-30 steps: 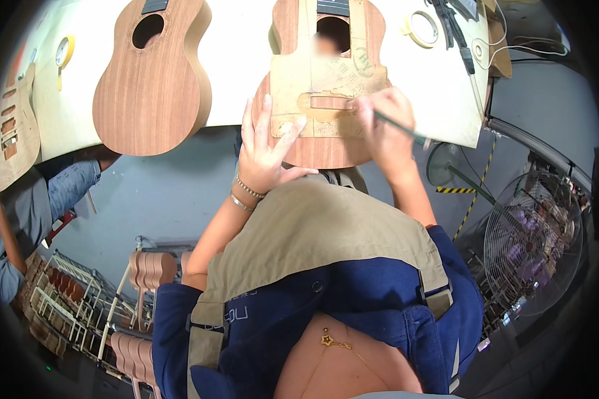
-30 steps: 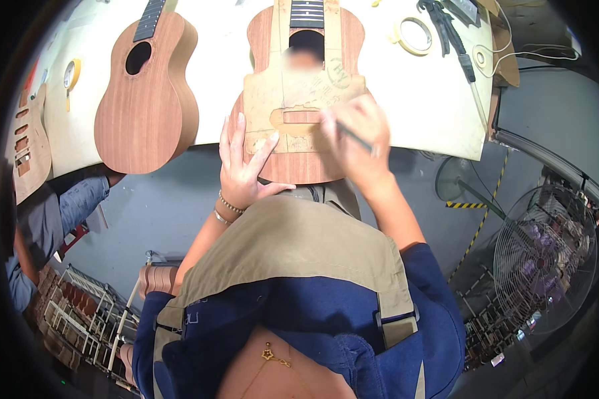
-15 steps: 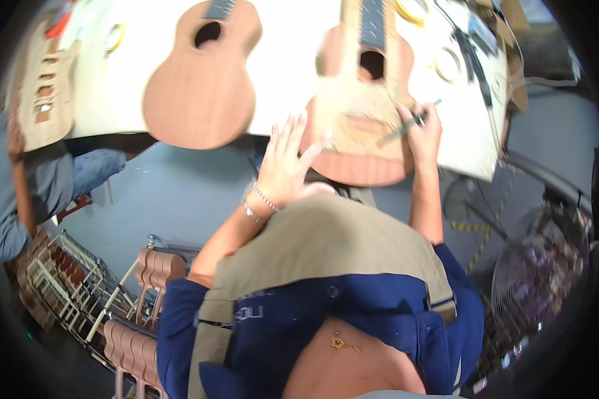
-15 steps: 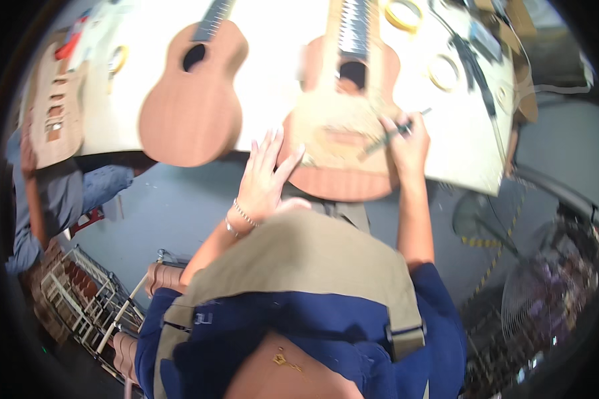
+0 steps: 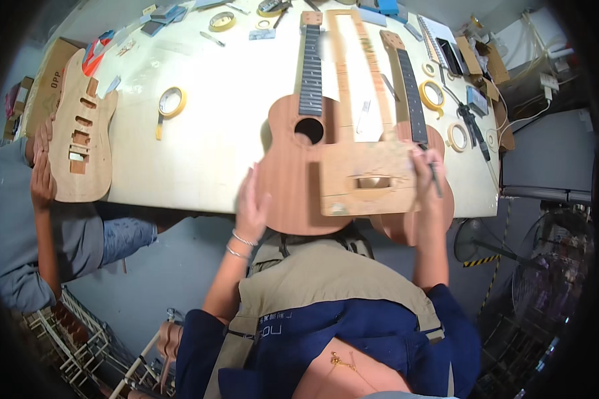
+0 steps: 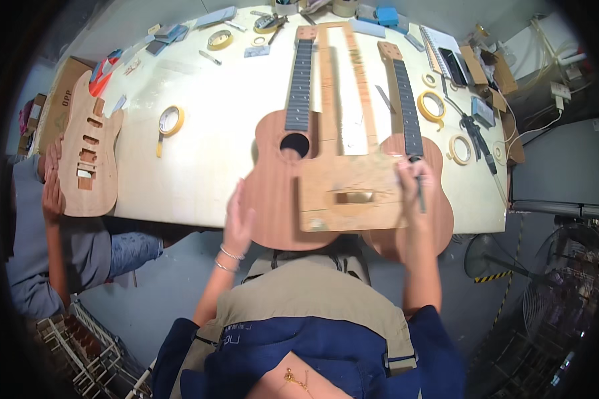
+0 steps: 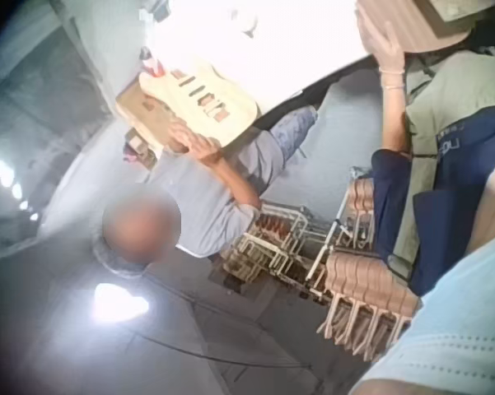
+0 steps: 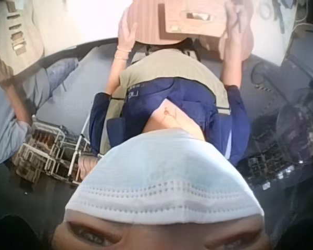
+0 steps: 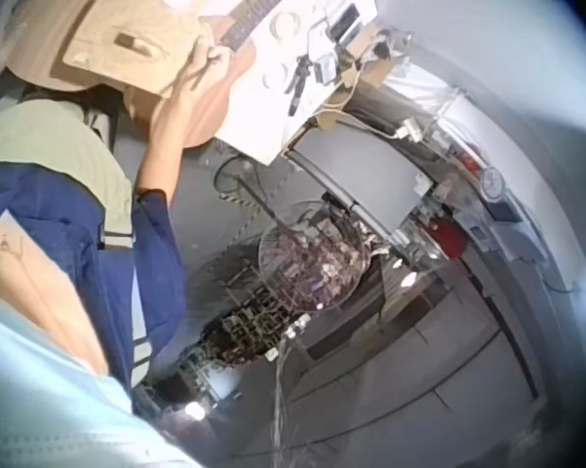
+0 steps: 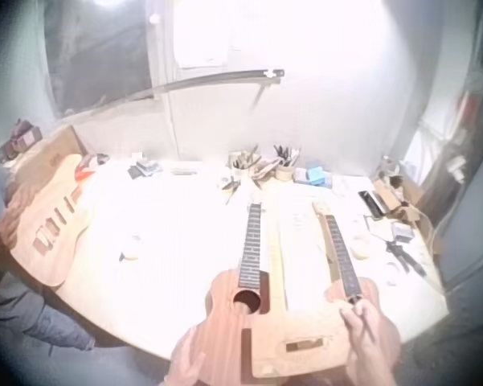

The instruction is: The person applies masking tape to the fretboard and body of unfinished acoustic guitars, then uses a template and pencil to mark the body. They place the guitars on a rack and repeat the process on additional units.

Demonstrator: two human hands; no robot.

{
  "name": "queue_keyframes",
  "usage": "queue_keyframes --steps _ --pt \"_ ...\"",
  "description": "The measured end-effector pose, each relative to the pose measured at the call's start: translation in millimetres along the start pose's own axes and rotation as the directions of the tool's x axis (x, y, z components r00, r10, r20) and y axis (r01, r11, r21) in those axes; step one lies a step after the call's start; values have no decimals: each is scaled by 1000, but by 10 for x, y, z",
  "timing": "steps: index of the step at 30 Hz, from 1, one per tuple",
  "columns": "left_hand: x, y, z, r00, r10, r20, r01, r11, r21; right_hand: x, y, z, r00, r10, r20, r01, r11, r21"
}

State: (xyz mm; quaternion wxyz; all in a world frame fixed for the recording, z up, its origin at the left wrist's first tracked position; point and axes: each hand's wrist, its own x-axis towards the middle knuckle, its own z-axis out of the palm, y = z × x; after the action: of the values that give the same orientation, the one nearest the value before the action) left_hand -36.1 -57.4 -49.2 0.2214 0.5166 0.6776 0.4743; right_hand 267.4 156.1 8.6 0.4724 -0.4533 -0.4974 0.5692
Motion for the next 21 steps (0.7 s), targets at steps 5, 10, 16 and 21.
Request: queue_keyframes --steps 5,10,16,21 --pt "-141 79 -44 994 67 88 -76 991 106 34 516 1131 997 -53 -59 52 999 -15" --pt "-247 123 -188 949 157 272 -243 916 318 -128 269 1408 894 -277 351 445 465 -766" --pt "-212 127 -152 948 157 279 -242 922 303 110 372 1532 732 -262 629 645 565 -515" --pt "-224 108 -150 948 177 263 -259 911 322 -46 349 1448 732 -182 657 620 578 -530"
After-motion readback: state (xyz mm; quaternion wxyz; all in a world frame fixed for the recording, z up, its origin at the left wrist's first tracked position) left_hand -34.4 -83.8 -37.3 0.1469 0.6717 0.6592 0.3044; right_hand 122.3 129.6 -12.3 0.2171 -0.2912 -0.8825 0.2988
